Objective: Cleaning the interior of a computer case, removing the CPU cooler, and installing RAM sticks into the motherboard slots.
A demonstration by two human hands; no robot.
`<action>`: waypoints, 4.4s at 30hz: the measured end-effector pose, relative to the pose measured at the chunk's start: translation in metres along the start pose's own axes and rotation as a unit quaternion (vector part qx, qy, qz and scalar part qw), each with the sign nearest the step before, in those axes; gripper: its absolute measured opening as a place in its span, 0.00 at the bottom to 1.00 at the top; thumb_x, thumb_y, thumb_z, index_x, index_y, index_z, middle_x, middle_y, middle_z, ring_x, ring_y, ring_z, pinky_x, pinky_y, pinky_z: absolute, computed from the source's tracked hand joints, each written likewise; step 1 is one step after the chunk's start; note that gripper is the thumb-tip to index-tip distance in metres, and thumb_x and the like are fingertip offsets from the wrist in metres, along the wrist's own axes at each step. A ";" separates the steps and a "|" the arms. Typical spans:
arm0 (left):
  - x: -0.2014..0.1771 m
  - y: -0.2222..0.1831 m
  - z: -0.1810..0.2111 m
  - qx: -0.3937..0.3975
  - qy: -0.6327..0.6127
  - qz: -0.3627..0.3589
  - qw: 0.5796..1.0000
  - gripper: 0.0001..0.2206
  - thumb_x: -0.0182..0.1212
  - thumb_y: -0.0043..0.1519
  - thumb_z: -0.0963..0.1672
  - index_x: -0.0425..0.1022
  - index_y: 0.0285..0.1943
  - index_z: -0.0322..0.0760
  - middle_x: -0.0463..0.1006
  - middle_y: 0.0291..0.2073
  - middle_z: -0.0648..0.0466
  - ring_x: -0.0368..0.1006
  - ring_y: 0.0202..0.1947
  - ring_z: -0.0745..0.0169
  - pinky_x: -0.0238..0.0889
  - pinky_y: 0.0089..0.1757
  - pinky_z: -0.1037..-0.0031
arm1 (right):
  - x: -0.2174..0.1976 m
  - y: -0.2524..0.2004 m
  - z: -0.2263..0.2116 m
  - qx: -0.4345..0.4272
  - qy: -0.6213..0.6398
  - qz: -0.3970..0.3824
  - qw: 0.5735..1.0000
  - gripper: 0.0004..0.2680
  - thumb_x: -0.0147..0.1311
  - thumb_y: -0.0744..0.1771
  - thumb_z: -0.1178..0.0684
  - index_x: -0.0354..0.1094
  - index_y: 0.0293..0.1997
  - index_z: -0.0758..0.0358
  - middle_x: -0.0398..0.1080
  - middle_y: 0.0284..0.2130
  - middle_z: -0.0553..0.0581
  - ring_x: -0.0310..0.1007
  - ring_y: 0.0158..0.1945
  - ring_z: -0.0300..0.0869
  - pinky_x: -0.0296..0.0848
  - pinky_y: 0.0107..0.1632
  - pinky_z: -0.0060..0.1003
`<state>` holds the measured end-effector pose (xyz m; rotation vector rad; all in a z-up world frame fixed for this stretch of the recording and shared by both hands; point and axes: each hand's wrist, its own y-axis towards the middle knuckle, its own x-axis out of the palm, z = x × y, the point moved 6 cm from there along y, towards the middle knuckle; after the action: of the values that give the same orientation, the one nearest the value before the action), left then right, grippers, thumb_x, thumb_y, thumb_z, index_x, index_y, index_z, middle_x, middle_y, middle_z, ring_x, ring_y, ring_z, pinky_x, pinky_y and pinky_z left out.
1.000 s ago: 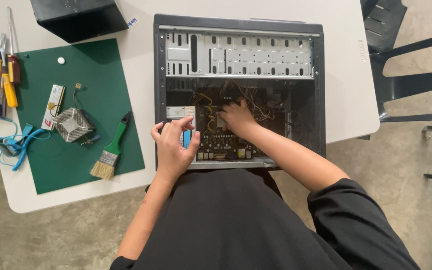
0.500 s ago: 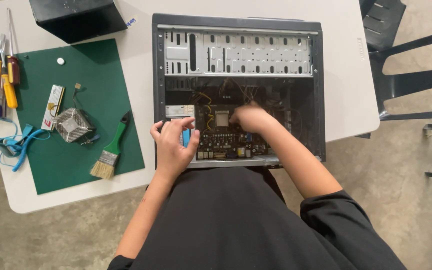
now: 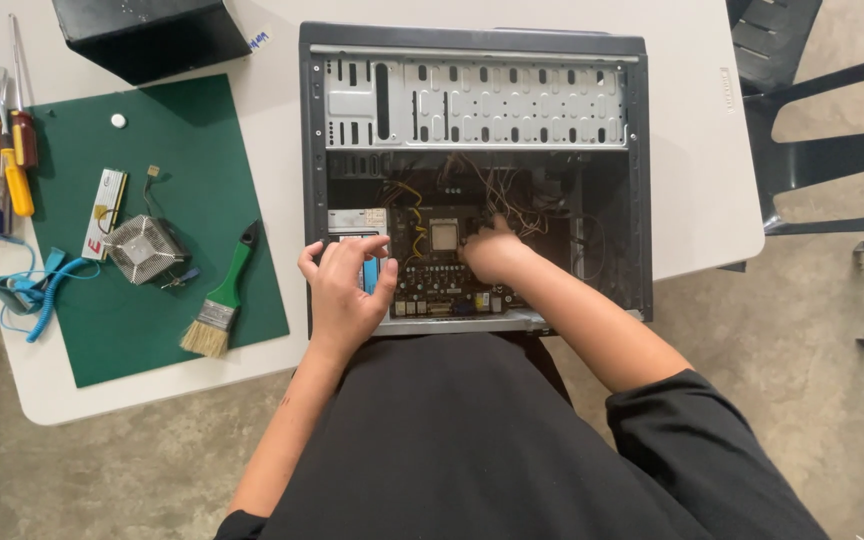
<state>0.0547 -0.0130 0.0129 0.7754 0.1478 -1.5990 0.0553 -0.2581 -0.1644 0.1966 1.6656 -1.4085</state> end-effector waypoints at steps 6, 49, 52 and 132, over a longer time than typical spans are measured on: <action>-0.072 0.005 -0.002 -0.058 -0.060 0.140 0.987 0.09 0.59 0.70 0.43 0.79 0.57 0.43 0.77 0.49 0.54 0.74 0.46 0.55 0.60 0.55 0.59 | -0.084 -0.049 0.042 0.045 0.315 0.032 0.948 0.14 0.46 0.72 0.53 0.75 0.64 0.58 0.78 0.56 0.63 0.77 0.60 0.57 0.65 0.67 0.60; -0.163 -0.046 -0.260 -0.402 -0.147 0.407 0.807 0.36 0.82 0.60 0.54 0.63 0.74 0.58 0.79 0.50 0.47 0.81 0.49 0.56 0.72 0.54 0.64 | -0.122 -0.064 0.057 0.049 0.407 0.241 0.880 0.12 0.50 0.71 0.56 0.77 0.58 0.62 0.79 0.51 0.66 0.76 0.61 0.60 0.71 0.65 0.54; -0.159 -0.030 -0.188 -0.373 -0.423 0.358 0.744 0.26 0.76 0.61 0.55 0.71 0.67 0.58 0.77 0.49 0.46 0.79 0.45 0.51 0.77 0.46 0.65 | -0.127 -0.067 0.048 0.032 0.412 0.266 0.871 0.11 0.51 0.71 0.56 0.78 0.58 0.56 0.80 0.50 0.62 0.78 0.57 0.58 0.74 0.62 0.53; 0.079 0.058 0.052 -0.038 -0.168 -0.397 0.901 0.49 0.74 0.62 0.47 0.37 0.87 0.54 0.68 0.73 0.37 0.69 0.68 0.32 0.60 0.64 0.40 | -0.107 -0.197 0.030 0.091 0.522 0.392 0.752 0.42 0.77 0.56 0.51 0.52 0.79 0.57 0.65 0.64 0.65 0.65 0.70 0.61 0.64 0.71 0.55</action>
<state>0.0889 -0.1176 0.0279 0.3632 0.2996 -2.4611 0.0075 -0.3047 0.0513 1.8502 1.8480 -0.7511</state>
